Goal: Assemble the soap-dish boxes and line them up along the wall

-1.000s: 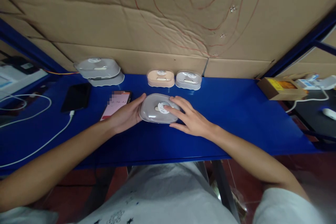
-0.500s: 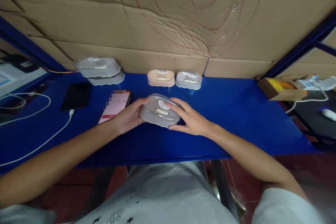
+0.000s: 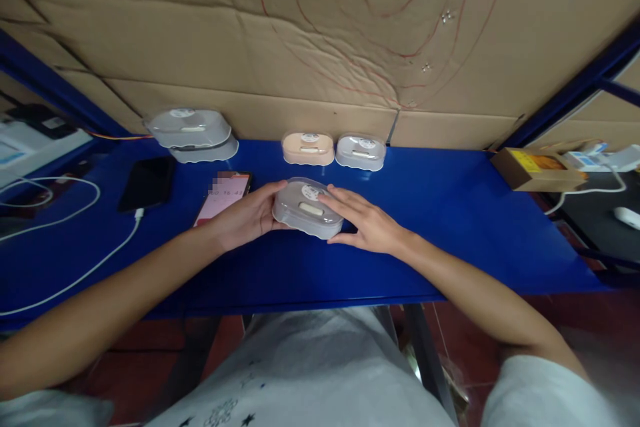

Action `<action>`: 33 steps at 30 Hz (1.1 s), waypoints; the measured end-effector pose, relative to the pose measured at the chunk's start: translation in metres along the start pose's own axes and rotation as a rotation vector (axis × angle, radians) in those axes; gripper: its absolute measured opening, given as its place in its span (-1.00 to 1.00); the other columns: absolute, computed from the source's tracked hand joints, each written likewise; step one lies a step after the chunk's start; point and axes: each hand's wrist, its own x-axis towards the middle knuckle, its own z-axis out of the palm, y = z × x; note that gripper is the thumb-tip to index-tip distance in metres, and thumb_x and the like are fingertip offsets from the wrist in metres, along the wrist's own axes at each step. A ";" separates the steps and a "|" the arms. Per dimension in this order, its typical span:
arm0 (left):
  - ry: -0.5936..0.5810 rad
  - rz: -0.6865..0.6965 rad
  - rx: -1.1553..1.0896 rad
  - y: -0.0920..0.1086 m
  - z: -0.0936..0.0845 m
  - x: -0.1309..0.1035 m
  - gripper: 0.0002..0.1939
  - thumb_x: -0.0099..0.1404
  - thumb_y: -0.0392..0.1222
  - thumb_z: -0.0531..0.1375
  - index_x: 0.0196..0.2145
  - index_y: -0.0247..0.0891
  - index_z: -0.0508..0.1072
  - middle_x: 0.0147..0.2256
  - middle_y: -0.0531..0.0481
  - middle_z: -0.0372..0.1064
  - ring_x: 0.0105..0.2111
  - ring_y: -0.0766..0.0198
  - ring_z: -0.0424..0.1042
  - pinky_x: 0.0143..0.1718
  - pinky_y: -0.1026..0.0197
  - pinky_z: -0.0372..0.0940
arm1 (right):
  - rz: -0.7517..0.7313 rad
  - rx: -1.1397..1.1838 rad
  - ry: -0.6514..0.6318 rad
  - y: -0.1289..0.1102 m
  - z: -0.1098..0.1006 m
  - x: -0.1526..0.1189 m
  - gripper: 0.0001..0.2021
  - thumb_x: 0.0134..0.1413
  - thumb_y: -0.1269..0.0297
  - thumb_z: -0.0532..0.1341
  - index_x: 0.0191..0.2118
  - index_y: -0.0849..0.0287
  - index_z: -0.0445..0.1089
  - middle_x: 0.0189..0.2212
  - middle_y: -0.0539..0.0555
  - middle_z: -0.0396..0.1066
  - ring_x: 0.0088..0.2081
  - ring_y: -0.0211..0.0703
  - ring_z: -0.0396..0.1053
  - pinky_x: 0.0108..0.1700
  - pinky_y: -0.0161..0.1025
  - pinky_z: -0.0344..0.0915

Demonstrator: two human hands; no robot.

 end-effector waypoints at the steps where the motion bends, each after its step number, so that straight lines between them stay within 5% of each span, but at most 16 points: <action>1: 0.009 0.001 0.008 0.000 -0.001 0.000 -0.69 0.51 -0.07 0.24 0.08 -0.22 0.65 0.08 -0.23 0.63 -0.05 0.01 0.64 -0.20 0.06 0.63 | 0.006 0.010 -0.011 0.000 0.000 0.000 -0.04 0.30 -0.03 0.41 0.61 -0.09 -0.11 0.56 0.23 0.06 0.53 0.21 0.12 0.49 0.26 0.24; 7: 0.016 0.052 0.038 -0.002 -0.006 0.001 -0.76 0.39 -0.11 0.33 -0.05 -0.23 0.67 -0.06 -0.18 0.66 -0.14 0.06 0.62 -0.23 0.16 0.56 | 0.044 0.092 -0.072 0.003 -0.001 0.000 -0.06 0.34 -0.04 0.38 0.61 -0.16 -0.16 0.62 0.20 -0.15 0.60 0.19 -0.10 0.54 0.31 0.09; 11: 0.000 0.134 0.092 -0.002 -0.004 0.000 -0.58 0.32 -0.14 0.37 0.13 -0.07 0.60 0.04 -0.08 0.58 -0.14 0.13 0.57 -0.27 0.22 0.51 | 0.130 0.204 0.006 0.011 0.006 -0.003 0.05 0.24 -0.15 0.42 0.62 -0.12 -0.19 0.62 0.24 -0.19 0.60 0.29 -0.13 0.54 0.36 0.05; 14: -0.024 0.186 0.116 -0.001 -0.002 -0.003 -0.50 0.32 -0.14 0.37 0.20 -0.02 0.54 0.04 -0.04 0.54 -0.17 0.19 0.53 -0.24 0.21 0.51 | 0.257 0.475 0.089 0.015 0.012 -0.002 0.03 0.27 -0.18 0.38 0.62 -0.12 -0.22 0.59 0.26 -0.07 0.55 0.29 0.06 0.48 0.34 0.21; 18: -0.066 0.226 0.136 0.002 0.000 -0.007 -0.44 0.34 -0.11 0.39 0.26 0.04 0.45 0.02 0.02 0.51 -0.16 0.22 0.52 -0.11 0.14 0.51 | 0.467 0.912 0.111 0.013 0.010 0.004 -0.16 0.23 -0.03 0.46 0.50 -0.19 0.09 0.41 0.17 0.27 0.17 0.09 0.51 0.15 0.11 0.60; 22: -0.052 0.229 0.296 0.000 -0.001 -0.009 -0.40 0.37 -0.01 0.40 0.31 0.03 0.40 0.03 -0.02 0.52 -0.03 0.13 0.54 0.05 0.03 0.48 | 0.663 1.106 0.174 0.009 -0.003 0.012 -0.30 0.08 0.09 0.53 0.32 -0.14 0.36 0.14 0.08 0.46 -0.14 -0.09 0.50 -0.21 -0.15 0.61; 27: 0.017 0.272 0.544 -0.004 -0.005 -0.005 -0.50 0.35 0.01 0.39 0.19 -0.13 0.52 0.29 -0.15 0.40 0.19 -0.05 0.48 0.19 -0.12 0.43 | 0.878 0.902 0.232 0.030 -0.040 0.011 -0.51 0.12 0.08 0.40 0.17 -0.04 0.50 -0.19 0.02 0.53 -0.38 -0.19 0.37 -0.50 -0.30 0.29; 31: 0.038 0.273 0.657 -0.001 -0.008 -0.006 -0.55 0.38 0.09 0.33 0.13 -0.14 0.57 0.19 -0.13 0.49 0.14 -0.05 0.52 0.19 -0.14 0.43 | 0.995 0.663 0.107 0.067 -0.082 -0.007 -0.63 0.14 0.13 0.29 0.05 0.01 0.57 -0.33 0.02 0.52 -0.47 -0.20 0.30 -0.56 -0.32 0.14; 33: 0.046 0.275 0.710 0.001 -0.008 -0.007 -0.57 0.39 0.11 0.31 0.11 -0.14 0.58 0.07 -0.10 0.56 0.09 -0.03 0.54 0.18 -0.14 0.43 | 1.078 0.556 0.160 0.088 -0.101 -0.020 -0.66 0.17 0.15 0.27 0.02 0.07 0.59 -0.31 0.06 0.56 -0.47 -0.21 0.31 -0.55 -0.31 0.14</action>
